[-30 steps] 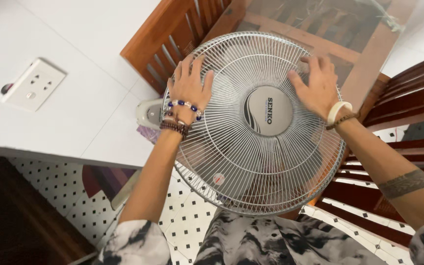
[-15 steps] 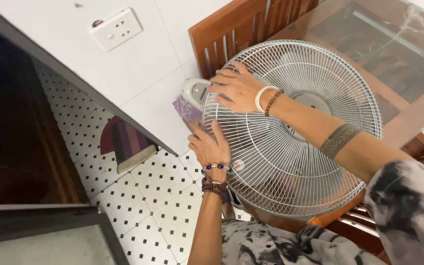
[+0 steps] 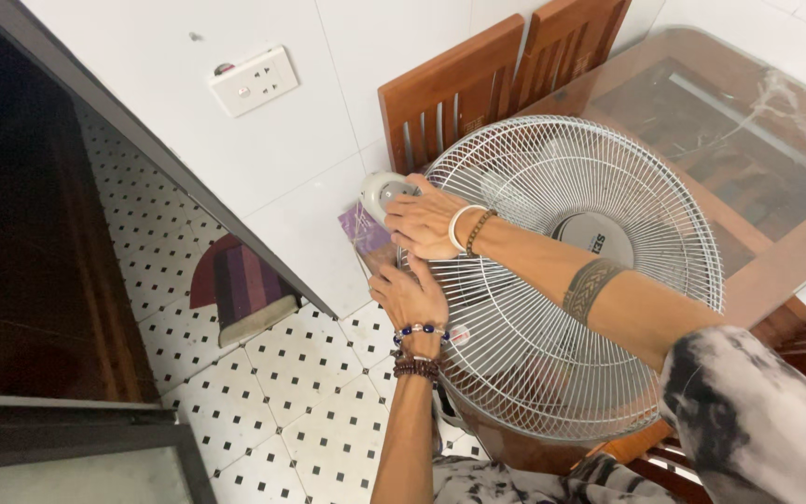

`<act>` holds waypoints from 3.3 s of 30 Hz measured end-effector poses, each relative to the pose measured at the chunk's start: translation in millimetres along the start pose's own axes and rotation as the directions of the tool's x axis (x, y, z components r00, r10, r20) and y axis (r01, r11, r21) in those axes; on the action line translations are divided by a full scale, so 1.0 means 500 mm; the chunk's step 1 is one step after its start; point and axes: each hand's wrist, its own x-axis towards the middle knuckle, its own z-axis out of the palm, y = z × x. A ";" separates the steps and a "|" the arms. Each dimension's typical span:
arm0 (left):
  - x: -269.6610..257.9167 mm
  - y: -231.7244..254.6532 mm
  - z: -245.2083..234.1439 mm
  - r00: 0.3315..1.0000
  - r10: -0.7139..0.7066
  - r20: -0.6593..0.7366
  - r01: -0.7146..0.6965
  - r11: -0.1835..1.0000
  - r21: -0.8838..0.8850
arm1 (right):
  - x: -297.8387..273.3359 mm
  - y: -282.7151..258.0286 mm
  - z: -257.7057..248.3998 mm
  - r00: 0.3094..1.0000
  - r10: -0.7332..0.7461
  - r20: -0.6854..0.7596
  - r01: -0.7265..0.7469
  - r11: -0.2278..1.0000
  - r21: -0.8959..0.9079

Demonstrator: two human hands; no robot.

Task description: The person assembles a standing electric fan by hand. They place the front wire cage over the blades, align it with the stand, and then attach the rear wire cage, pressing and rotating it to lock it in place.

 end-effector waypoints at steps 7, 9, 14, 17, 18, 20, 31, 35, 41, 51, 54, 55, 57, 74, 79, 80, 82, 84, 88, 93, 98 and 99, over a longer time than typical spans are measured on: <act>-0.003 0.025 -0.041 0.989 -0.084 0.121 0.084 0.996 0.006 | -0.012 -0.008 -0.023 0.995 0.086 0.041 -0.090 0.990 0.113; -0.015 0.027 -0.077 0.980 -0.072 0.185 0.086 0.994 -0.068 | -0.016 -0.011 -0.019 0.995 0.102 0.010 -0.102 0.985 0.142; -0.080 0.000 -0.163 0.832 -0.163 0.530 0.262 0.958 -0.116 | -0.076 0.014 -0.016 0.968 0.193 -0.162 -0.168 0.973 0.156; -0.138 -0.021 -0.200 0.742 -0.181 0.646 0.342 0.930 -0.132 | -0.164 0.017 -0.031 0.906 0.393 -0.155 -0.344 0.899 0.270; -0.150 -0.028 -0.207 0.695 -0.238 0.679 0.362 0.931 -0.044 | -0.207 0.005 -0.034 0.888 0.433 -0.157 -0.382 0.882 0.274; -0.173 -0.033 -0.203 0.640 -0.291 0.711 0.375 0.926 0.042 | -0.295 -0.034 -0.033 0.831 0.526 -0.181 -0.466 0.836 0.290; -0.211 -0.045 -0.178 0.690 -0.139 0.710 0.428 0.870 -0.245 | -0.647 -0.296 0.140 -0.011 0.999 0.040 -0.820 -0.031 0.571; -0.246 -0.051 -0.158 0.656 -0.262 0.708 0.614 0.731 -0.298 | -0.666 -0.356 0.192 -0.171 0.886 0.432 -0.458 -0.459 0.761; -0.298 -0.046 -0.151 0.762 -0.405 0.504 0.587 0.761 -0.277 | -0.638 -0.435 0.175 0.074 0.705 0.705 0.122 -0.708 0.695; -0.261 -0.086 -0.136 0.760 -0.243 0.602 0.527 0.772 -0.354 | -0.618 -0.465 0.235 0.002 0.784 0.621 0.268 -0.598 0.755; -0.258 -0.083 -0.120 0.783 -0.171 0.598 0.523 0.702 -0.484 | -0.629 -0.455 0.254 -0.018 0.781 0.624 0.290 -0.593 0.751; -0.257 -0.084 -0.118 0.791 -0.155 0.592 0.520 0.679 -0.518 | -0.628 -0.453 0.262 -0.027 0.779 0.627 0.304 -0.591 0.747; -0.257 -0.079 -0.116 0.803 -0.112 0.585 0.514 0.626 -0.586 | -0.627 -0.443 0.278 -0.032 0.773 0.633 0.340 -0.587 0.734; -0.282 -0.083 -0.090 0.733 -0.385 0.561 0.617 0.725 -0.308 | -0.646 -0.437 0.336 -0.111 0.752 0.649 0.262 -0.608 0.749; -0.345 -0.109 -0.064 0.720 -0.441 0.535 0.664 0.663 -0.347 | -0.637 -0.465 0.277 -0.065 0.726 0.684 0.225 -0.657 0.719; -0.362 -0.108 -0.060 0.709 -0.429 0.559 0.684 0.608 -0.402 | -0.635 -0.467 0.268 -0.057 0.731 0.680 0.221 -0.655 0.723; -0.399 -0.097 -0.057 0.614 -0.441 0.655 0.771 0.511 -0.379 | -0.635 -0.474 0.257 -0.041 0.737 0.674 0.211 -0.653 0.727; -0.445 -0.083 -0.060 0.418 -0.476 0.774 0.878 0.430 -0.210 | -0.634 -0.472 0.255 0.000 0.725 0.688 0.261 -0.665 0.700; -0.470 -0.071 -0.038 0.474 -0.307 0.826 0.861 0.359 -0.360 | -0.636 -0.458 0.248 0.011 0.787 0.616 0.262 -0.597 0.758; -0.462 -0.037 -0.043 0.425 -0.352 0.834 0.902 0.236 -0.360 | -0.639 -0.462 0.220 0.009 0.768 0.640 0.173 -0.632 0.756; -0.467 -0.039 -0.028 0.617 -0.278 0.736 0.752 0.484 -0.448 | -0.630 -0.463 0.174 -0.092 0.786 0.611 0.061 -0.608 0.792; -0.466 -0.049 -0.021 0.658 -0.239 0.715 0.699 0.547 -0.460 | -0.633 -0.462 0.156 -0.194 0.784 0.590 -0.020 -0.604 0.797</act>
